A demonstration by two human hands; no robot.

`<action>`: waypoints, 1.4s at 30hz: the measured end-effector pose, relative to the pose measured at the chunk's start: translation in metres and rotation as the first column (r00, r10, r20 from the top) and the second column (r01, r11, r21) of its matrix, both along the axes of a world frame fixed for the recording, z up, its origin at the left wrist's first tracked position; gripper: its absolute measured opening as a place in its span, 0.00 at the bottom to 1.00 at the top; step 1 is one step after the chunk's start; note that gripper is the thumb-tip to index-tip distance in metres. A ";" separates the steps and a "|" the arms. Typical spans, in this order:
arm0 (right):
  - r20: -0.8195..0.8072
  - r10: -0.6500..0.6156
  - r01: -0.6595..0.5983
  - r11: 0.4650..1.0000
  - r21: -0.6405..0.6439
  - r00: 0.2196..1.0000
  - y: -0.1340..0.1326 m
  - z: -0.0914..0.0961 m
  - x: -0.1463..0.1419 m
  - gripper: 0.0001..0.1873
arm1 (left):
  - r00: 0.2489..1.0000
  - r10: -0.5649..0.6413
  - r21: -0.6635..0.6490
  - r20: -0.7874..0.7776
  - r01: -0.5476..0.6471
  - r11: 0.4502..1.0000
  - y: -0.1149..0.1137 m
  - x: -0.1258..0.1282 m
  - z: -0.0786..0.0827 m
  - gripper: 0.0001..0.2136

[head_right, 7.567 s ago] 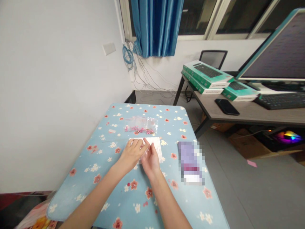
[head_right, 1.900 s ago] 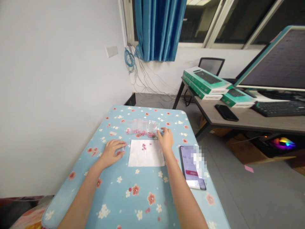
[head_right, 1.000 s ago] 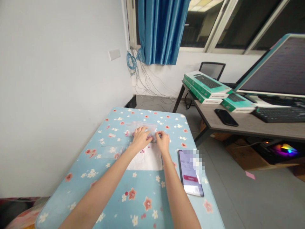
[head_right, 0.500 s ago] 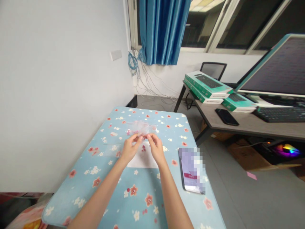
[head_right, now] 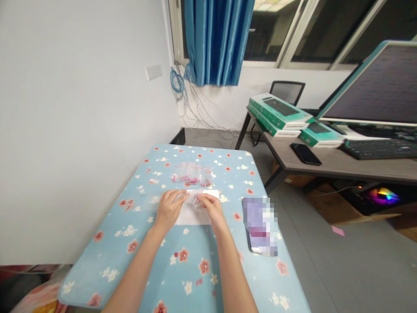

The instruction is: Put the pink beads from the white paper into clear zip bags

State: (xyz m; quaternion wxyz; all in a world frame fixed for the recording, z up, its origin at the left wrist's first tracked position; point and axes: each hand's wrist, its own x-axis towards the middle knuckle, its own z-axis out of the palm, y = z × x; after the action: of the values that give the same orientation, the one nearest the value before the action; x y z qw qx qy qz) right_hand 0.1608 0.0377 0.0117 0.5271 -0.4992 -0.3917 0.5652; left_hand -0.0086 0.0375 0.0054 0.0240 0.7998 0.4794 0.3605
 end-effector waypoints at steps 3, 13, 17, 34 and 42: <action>0.013 0.022 -0.023 0.999 0.035 1.000 -0.002 0.001 0.005 0.09 | 0.995 0.002 -0.020 0.100 0.000 1.000 0.000 -0.001 0.001 0.13; 0.303 -0.076 -0.038 0.935 0.352 0.950 -0.007 0.008 -0.007 0.07 | 0.861 -0.070 -0.344 0.504 0.275 0.898 -0.009 0.001 0.017 0.11; 0.345 -0.087 -0.043 0.935 0.353 0.935 -0.008 0.007 -0.010 0.08 | 0.871 -0.063 -0.353 0.486 0.262 0.898 -0.010 0.005 0.015 0.08; 0.659 -0.308 -0.129 0.840 0.527 0.686 -0.019 0.014 -0.012 0.07 | 0.985 -0.075 -0.179 0.157 0.103 0.978 -0.012 0.005 0.016 0.04; 0.712 -0.407 -0.173 0.789 0.590 0.573 -0.024 0.020 -0.019 0.06 | 1.000 0.007 -0.006 0.026 -0.006 1.000 -0.013 0.010 0.017 0.03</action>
State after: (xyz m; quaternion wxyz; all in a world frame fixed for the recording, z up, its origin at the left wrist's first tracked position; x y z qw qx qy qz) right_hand 0.1421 0.0135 0.0320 0.4560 -0.5320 -0.7092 0.0783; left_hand 0.0018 0.0247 0.0219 0.0313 0.7933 0.4826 0.3697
